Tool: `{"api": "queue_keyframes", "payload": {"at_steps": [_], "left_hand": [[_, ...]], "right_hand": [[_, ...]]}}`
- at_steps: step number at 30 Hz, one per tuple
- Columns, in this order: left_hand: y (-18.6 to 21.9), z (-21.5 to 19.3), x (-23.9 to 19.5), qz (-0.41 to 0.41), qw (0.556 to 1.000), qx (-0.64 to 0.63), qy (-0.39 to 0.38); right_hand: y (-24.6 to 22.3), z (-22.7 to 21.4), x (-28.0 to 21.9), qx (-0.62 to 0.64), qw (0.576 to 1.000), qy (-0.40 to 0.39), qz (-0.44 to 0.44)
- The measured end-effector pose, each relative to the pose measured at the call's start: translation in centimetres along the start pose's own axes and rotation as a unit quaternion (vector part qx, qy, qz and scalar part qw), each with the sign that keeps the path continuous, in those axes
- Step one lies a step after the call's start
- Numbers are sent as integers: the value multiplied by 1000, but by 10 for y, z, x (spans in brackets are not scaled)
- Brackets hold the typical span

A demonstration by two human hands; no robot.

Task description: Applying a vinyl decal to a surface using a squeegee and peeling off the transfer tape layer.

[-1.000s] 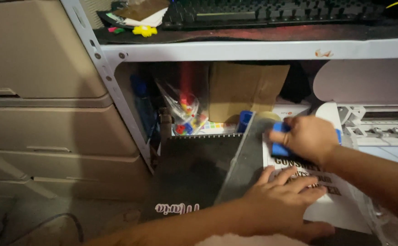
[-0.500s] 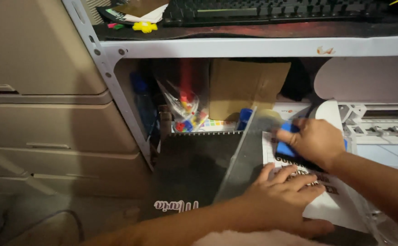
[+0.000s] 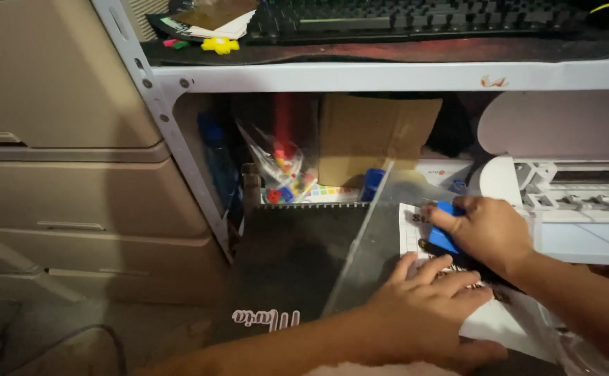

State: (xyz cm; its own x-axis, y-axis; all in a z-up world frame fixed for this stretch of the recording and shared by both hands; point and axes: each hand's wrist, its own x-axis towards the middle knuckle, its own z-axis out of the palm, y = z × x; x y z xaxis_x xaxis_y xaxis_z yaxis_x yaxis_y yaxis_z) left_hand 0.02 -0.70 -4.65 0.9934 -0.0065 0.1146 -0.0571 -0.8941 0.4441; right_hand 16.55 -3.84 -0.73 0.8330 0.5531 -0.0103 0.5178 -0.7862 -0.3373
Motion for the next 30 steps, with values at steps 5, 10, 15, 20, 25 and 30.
{"api": "queue_keyframes", "payload": {"at_steps": [5,10,15,20,25,30], "left_hand": [[16,-24,3,-36,997,-10,-66],[6,-34,10,-50,991,-18,-120],[-29,-73,12,-305,929,-115,174],[-30,-99,8,-444,877,-182,27],[-25,-91,18,-419,853,-301,85],[-49,-76,25,-456,886,-80,-14]], "right_hand": [[13,-2,30,19,999,31,32],[45,-37,48,14,995,78,68],[187,-33,76,-188,979,-24,79],[140,-42,-43,271,927,-21,259],[119,-57,-80,337,908,6,250],[122,-61,-80,175,960,-20,219]]}}
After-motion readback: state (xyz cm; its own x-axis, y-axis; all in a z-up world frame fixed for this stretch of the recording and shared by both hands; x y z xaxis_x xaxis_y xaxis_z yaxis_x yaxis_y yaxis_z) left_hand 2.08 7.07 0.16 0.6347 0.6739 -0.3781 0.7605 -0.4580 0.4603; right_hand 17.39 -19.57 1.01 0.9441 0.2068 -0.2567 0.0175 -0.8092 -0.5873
